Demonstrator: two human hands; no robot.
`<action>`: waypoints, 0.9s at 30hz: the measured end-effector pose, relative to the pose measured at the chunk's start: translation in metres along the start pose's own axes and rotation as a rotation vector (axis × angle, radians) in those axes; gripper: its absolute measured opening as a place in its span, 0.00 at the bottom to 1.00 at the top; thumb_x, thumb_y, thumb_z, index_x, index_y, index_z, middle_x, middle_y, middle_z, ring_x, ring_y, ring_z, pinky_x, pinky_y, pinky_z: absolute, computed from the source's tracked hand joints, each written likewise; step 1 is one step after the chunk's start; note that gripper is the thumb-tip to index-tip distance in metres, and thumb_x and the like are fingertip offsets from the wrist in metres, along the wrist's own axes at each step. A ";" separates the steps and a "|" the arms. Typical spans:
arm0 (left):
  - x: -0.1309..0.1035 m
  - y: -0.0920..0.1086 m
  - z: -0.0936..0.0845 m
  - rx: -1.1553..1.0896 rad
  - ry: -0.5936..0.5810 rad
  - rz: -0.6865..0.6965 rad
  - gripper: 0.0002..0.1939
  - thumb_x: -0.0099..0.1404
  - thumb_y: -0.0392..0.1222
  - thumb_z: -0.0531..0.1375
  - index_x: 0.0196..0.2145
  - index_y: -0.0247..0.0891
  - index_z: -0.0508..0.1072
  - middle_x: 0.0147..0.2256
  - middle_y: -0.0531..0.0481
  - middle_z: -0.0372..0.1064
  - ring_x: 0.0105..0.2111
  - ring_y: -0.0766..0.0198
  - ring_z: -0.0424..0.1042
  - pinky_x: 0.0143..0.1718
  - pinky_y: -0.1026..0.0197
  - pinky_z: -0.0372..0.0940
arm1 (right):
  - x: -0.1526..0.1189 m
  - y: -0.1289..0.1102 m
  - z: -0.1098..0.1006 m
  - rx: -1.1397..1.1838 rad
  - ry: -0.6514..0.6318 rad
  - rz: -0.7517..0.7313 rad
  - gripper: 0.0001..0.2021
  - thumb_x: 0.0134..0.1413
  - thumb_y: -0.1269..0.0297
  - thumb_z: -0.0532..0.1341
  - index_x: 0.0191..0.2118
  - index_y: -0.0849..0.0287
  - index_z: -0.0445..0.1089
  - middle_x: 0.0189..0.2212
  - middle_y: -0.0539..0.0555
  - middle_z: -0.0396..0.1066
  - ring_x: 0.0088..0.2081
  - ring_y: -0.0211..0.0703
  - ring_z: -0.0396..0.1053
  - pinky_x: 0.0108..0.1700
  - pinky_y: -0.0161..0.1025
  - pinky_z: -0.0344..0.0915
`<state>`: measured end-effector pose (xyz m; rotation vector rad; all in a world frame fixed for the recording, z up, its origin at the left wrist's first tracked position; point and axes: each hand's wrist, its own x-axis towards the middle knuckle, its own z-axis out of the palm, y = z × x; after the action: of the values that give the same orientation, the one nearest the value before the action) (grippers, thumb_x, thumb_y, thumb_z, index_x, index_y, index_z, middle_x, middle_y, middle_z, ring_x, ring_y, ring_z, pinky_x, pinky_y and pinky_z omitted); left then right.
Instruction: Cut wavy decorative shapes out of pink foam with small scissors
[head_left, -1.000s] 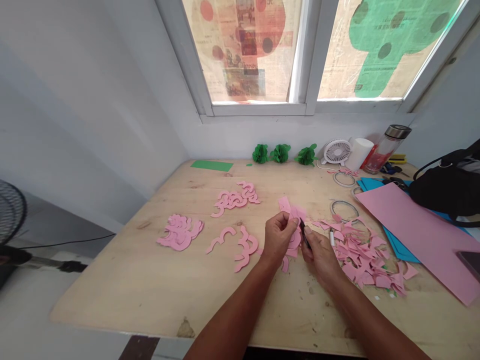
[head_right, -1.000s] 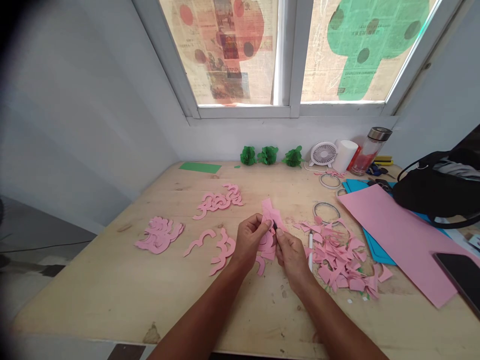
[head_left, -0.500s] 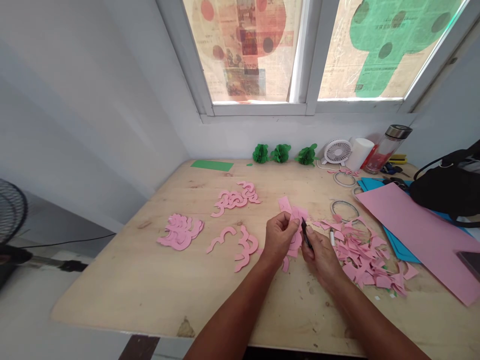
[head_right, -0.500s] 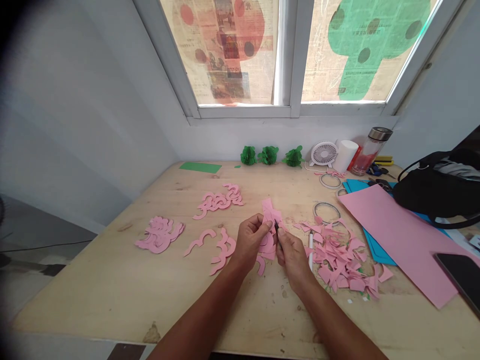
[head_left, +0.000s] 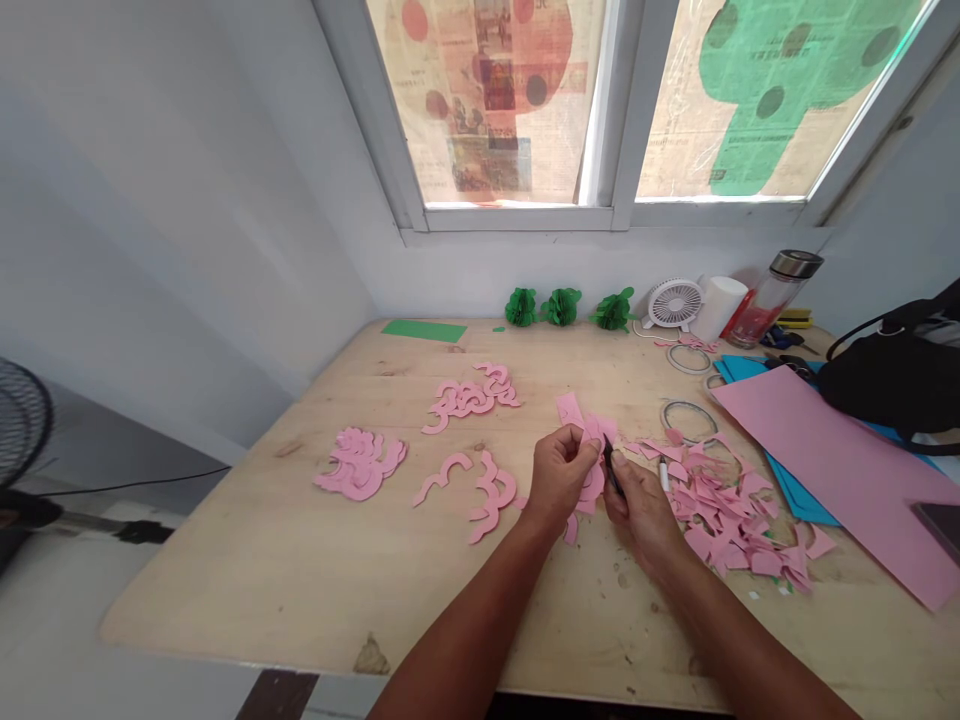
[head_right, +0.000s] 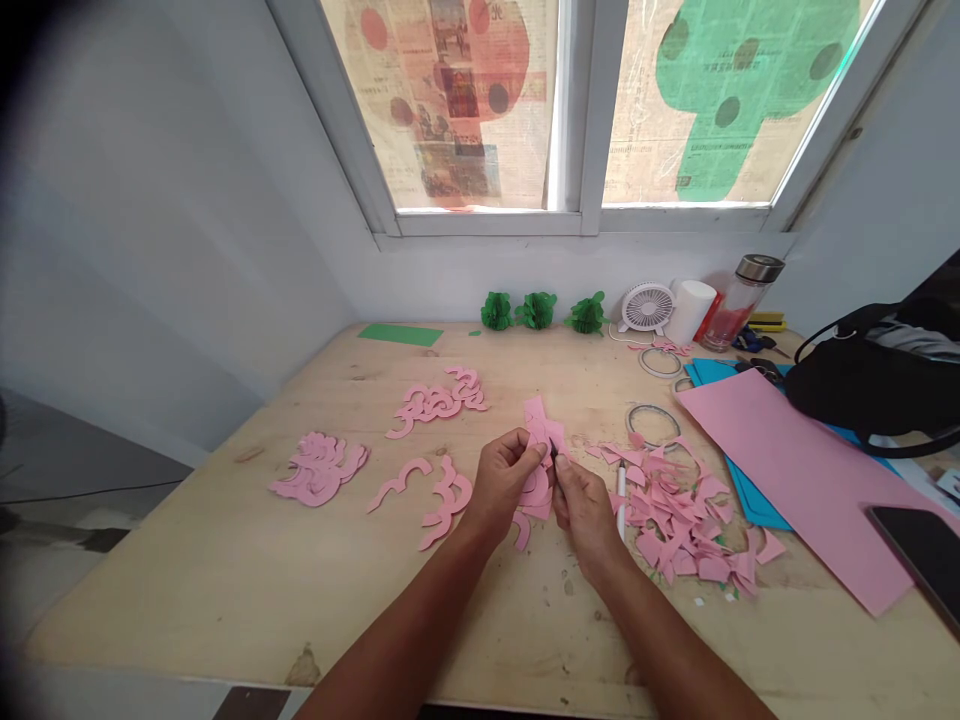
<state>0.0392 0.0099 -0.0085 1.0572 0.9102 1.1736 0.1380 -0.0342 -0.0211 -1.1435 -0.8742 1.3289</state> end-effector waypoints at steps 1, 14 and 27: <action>0.000 0.000 0.000 0.002 0.000 -0.003 0.12 0.51 0.44 0.61 0.20 0.35 0.63 0.18 0.56 0.58 0.18 0.72 0.57 0.20 0.68 0.50 | 0.000 0.000 0.000 -0.002 0.000 0.002 0.22 0.53 0.50 0.54 0.16 0.58 0.52 0.10 0.42 0.45 0.14 0.30 0.40 0.16 0.31 0.38; -0.001 0.003 0.001 -0.006 0.000 -0.013 0.13 0.49 0.46 0.61 0.20 0.35 0.63 0.18 0.56 0.60 0.19 0.72 0.58 0.21 0.68 0.52 | 0.001 0.002 -0.001 -0.035 0.005 0.006 0.22 0.53 0.49 0.53 0.17 0.57 0.51 0.11 0.42 0.44 0.14 0.30 0.40 0.16 0.32 0.37; -0.002 0.012 -0.001 -0.041 -0.052 -0.014 0.12 0.50 0.43 0.61 0.19 0.35 0.63 0.18 0.55 0.61 0.18 0.70 0.60 0.21 0.66 0.56 | 0.002 0.001 -0.003 -0.071 -0.003 0.022 0.20 0.52 0.48 0.54 0.19 0.58 0.57 0.11 0.41 0.43 0.14 0.30 0.38 0.16 0.32 0.36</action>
<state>0.0346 0.0090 0.0033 1.0424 0.8486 1.1429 0.1406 -0.0322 -0.0234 -1.2097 -0.9196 1.3268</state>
